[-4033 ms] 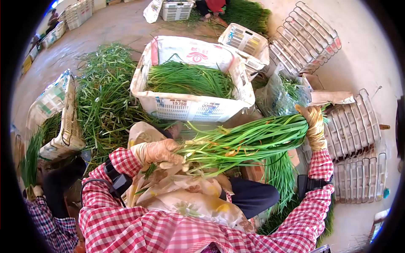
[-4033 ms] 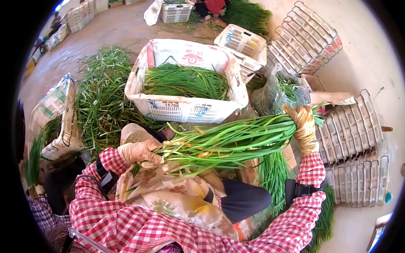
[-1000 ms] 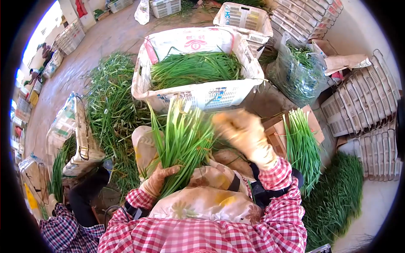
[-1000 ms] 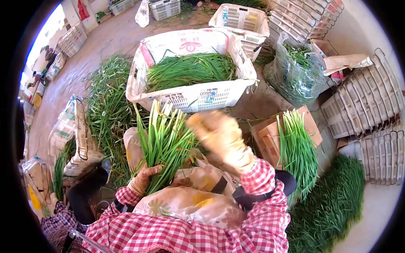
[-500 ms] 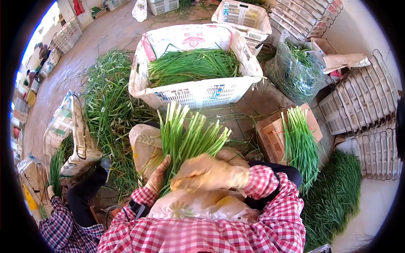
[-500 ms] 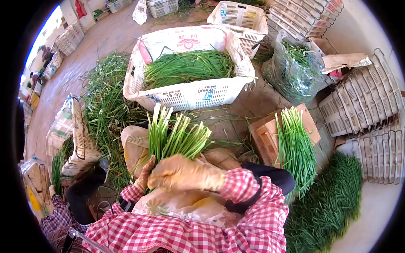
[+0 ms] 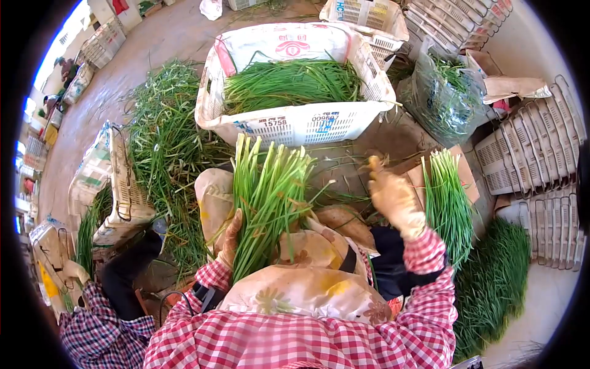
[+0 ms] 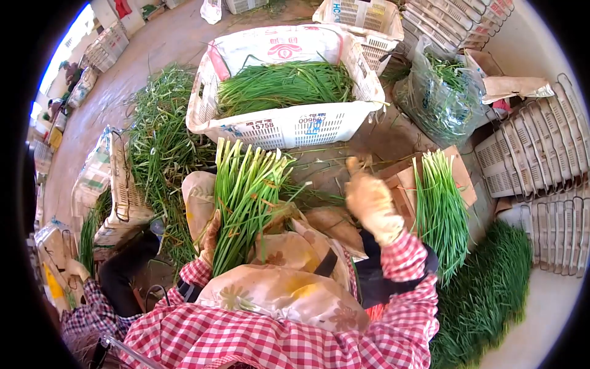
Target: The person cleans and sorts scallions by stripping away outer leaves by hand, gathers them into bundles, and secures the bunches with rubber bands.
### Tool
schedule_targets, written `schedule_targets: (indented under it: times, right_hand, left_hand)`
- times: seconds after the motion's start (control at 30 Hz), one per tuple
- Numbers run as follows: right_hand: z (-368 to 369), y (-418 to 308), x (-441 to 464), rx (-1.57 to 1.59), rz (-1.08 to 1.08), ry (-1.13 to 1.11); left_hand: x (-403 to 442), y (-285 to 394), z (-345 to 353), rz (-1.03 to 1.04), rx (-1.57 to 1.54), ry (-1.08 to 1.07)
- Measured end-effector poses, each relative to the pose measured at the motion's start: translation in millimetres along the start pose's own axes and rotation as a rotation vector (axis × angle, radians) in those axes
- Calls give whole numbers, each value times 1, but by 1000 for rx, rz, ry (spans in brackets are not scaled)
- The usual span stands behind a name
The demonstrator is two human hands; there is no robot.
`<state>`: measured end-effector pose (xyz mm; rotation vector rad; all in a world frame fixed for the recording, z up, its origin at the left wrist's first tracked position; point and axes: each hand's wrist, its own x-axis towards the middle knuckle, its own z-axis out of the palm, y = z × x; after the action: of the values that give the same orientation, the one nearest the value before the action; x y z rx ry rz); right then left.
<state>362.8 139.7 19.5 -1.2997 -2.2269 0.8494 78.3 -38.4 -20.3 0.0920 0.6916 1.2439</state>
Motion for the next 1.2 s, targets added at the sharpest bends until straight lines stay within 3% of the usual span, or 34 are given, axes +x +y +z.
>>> schedule_targets:
  times: [0.07, 0.1, 0.13, 0.2, 0.23, 0.27, 0.33, 0.37, 0.43, 0.5, 0.6, 0.63, 0.67, 0.73, 0.8, 0.83, 0.93, 0.97, 1.0, 1.07, 1.2]
  right_hand:
    - [17, -32, -10, 799, 318, -79]
    - [9, -64, -13, 925, 363, -141]
    - [18, -64, -16, 921, 266, -175]
    - [28, -79, -12, 975, 402, -139]
    - [35, -76, -8, 1019, 357, -121]
    - [26, -83, -4, 981, 417, -198]
    - [64, -55, -5, 642, -9, -102]
    - [79, -41, -7, 322, 42, -204]
    - [97, -54, -10, 336, 2, -231]
    - [69, -79, -7, 285, 142, -353]
    - [50, -62, -2, 94, -21, -351]
    - [32, -65, -1, 33, -48, -338]
    - [31, -46, -1, -4, -234, -162]
    - [14, -24, 2, -196, -324, -65]
    - [4, -14, 6, -387, -421, -21]
    - [5, -3, 13, -368, -518, -30]
    - [3, 8, 27, -514, -537, -33]
    - [1, 19, 36, -486, -626, 60]
    - [0, 26, 42, -525, -535, -45]
    - [0, 32, 49, -501, -499, -29]
    - [-4, 55, 71, -500, -607, 146]
  left_hand:
    - [3, 2, 5, 58, 77, -20]
    - [2, 1, 6, 40, 69, -12]
    - [2, 2, 6, 16, 68, -6]
    - [3, 5, 12, -1, 98, 1]
    - [4, 5, 18, 11, 119, 5]
    - [4, 3, 21, 27, 136, 10]
    - [8, 0, 14, 10, 128, 14]
    - [8, 1, 4, 2, 156, 9]
    - [8, 2, 0, -33, 168, 24]
    - [9, -4, 5, 59, 146, 96]
    - [3, -6, 0, 168, 113, 134]
    - [5, -9, -10, 199, 102, 163]
    - [8, -14, -22, 229, 88, 190]
    - [4, -17, -37, 97, -145, 121]
    - [4, -19, -38, 75, -172, 114]
    - [3, -20, -36, 71, -166, 114]
    - [4, -26, -33, 51, -144, 101]
    - [6, -28, -33, 45, -137, 97]
    - [5, -28, -32, 41, -134, 90]
    - [5, -29, -33, 31, -127, 90]
    - [5, -30, -35, 29, -120, 93]
